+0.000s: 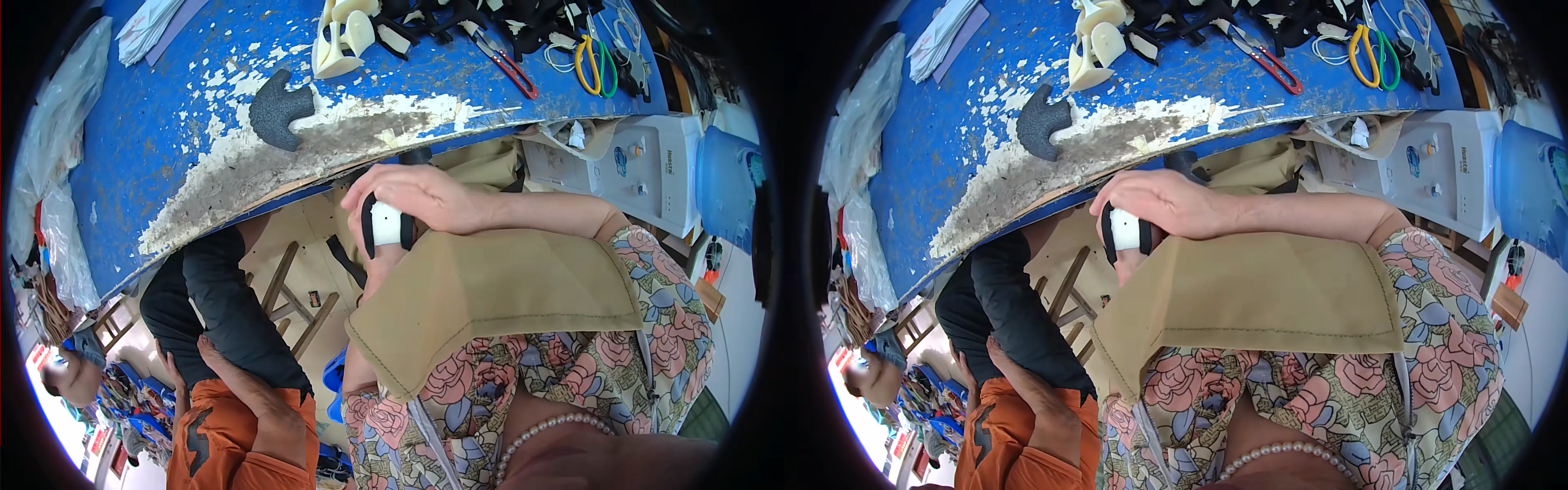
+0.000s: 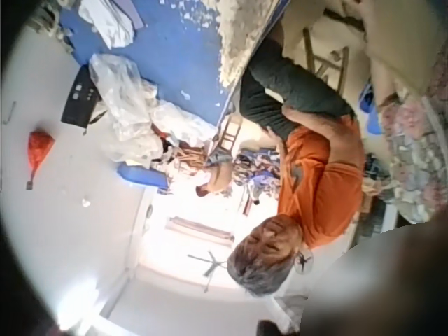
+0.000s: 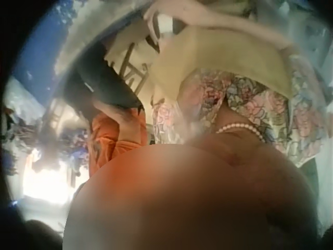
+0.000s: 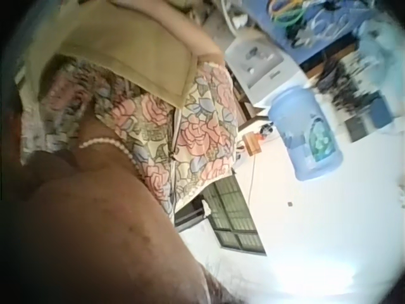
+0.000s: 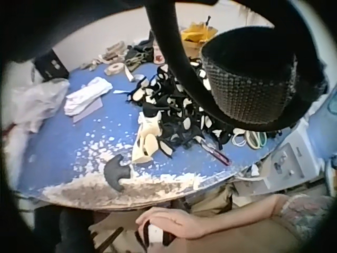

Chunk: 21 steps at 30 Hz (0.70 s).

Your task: Assembling and marking small white and black components on a workbench.

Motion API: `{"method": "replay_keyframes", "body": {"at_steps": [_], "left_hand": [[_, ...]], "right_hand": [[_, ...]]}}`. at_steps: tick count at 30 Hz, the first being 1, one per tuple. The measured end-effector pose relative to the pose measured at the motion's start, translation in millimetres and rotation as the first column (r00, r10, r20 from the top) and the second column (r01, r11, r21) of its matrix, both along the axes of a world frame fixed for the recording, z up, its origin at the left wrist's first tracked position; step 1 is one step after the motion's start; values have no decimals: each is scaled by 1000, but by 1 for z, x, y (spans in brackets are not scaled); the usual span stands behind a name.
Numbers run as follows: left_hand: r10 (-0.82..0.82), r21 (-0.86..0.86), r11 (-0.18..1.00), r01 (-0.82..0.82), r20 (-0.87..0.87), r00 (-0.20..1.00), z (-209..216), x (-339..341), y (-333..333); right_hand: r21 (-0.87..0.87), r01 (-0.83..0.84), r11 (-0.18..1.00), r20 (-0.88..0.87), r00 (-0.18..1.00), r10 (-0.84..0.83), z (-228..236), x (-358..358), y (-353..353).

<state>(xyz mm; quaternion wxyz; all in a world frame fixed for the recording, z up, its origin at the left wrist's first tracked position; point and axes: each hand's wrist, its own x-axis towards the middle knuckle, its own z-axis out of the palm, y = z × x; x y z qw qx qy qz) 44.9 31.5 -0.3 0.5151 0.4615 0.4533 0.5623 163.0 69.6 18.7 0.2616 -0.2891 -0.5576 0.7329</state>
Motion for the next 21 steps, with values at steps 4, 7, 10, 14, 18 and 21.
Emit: {"method": "replay_keyframes", "body": {"at_steps": [4,7,10,14,18,21], "left_hand": [[25,24,999,-25,14,1000,5,-1,1],[22,40,999,-24,30,999,7,-1,5],[25,61,998,-17,-133,991,10,-7,7],[45,66,998,-17,-458,888,10,-33,12],[-147,-228,971,70,-338,930,27,-35,22],[-228,-374,920,119,-263,938,24,-22,35]], "right_hand": [[303,41,952,-50,998,-27,-2,-5,-6],[316,34,948,-63,998,-15,-3,-4,-1],[382,136,914,-66,991,-120,-2,1,6],[539,160,827,37,976,-213,7,13,26],[692,103,714,129,956,-262,-8,17,36],[667,208,715,49,946,-320,-23,13,37]]}}
